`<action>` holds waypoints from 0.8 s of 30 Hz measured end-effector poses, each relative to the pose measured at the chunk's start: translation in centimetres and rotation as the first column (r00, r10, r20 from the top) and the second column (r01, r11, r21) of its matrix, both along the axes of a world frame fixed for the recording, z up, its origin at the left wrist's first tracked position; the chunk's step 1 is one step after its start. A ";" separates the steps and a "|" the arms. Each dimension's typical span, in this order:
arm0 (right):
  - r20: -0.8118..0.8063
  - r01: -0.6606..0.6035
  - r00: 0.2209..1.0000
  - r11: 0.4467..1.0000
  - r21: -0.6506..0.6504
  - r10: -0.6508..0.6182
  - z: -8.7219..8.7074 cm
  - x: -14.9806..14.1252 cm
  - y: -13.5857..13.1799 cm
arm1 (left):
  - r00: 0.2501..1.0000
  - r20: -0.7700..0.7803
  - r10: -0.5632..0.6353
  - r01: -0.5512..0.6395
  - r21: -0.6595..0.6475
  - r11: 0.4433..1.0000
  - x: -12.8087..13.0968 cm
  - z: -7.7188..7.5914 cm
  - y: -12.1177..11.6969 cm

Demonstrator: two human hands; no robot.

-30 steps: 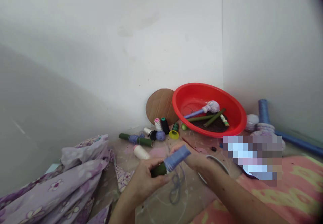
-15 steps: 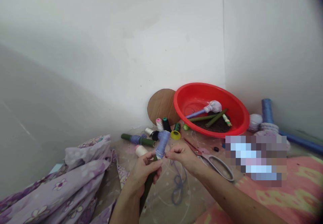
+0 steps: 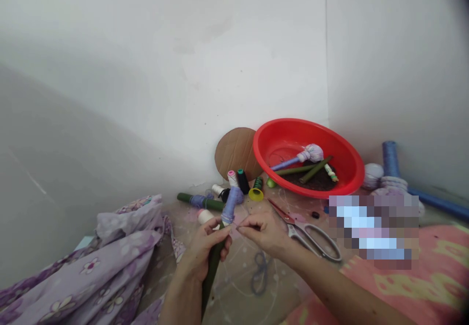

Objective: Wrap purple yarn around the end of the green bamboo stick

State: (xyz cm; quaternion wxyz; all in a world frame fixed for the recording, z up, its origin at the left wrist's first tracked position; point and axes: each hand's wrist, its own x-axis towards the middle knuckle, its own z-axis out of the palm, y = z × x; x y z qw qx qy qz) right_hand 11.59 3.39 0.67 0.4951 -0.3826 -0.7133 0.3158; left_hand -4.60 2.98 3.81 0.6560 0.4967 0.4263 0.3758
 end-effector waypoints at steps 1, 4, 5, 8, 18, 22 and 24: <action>0.023 0.006 1.000 1.000 0.031 -0.006 0.1 0.0 -0.1 | 1.000 -0.007 0.002 -0.002 0.001 1.000 0.0 -0.1 0.1; 0.081 0.019 0.996 0.994 0.107 -0.027 0.0 -0.1 -0.2 | 0.999 -0.034 -0.004 0.004 0.012 1.000 -0.1 -0.2 0.2; 0.092 0.019 0.995 0.992 0.126 -0.031 0.0 -0.1 -0.2 | 0.999 -0.046 -0.001 0.002 0.017 1.000 -0.1 -0.1 0.2; 0.118 0.014 0.992 0.983 0.181 -0.036 -0.2 -0.1 -0.2 | 0.996 -0.085 0.022 -0.019 0.040 0.999 -0.1 -0.1 0.2; 0.236 0.026 0.967 0.963 0.270 -0.092 -0.7 -0.5 -0.4 | 0.946 -0.306 0.107 -0.036 0.230 0.972 -0.2 -0.6 0.4; 0.279 0.059 0.946 0.937 0.343 -0.162 -0.4 -0.5 -0.8 | 0.883 -0.434 0.178 -0.062 0.269 0.961 0.1 -0.3 0.3; 0.295 0.070 0.936 0.922 0.380 -0.192 0.0 -0.5 -1.0 | 0.858 -0.471 0.205 -0.060 0.304 0.951 0.2 -0.3 0.3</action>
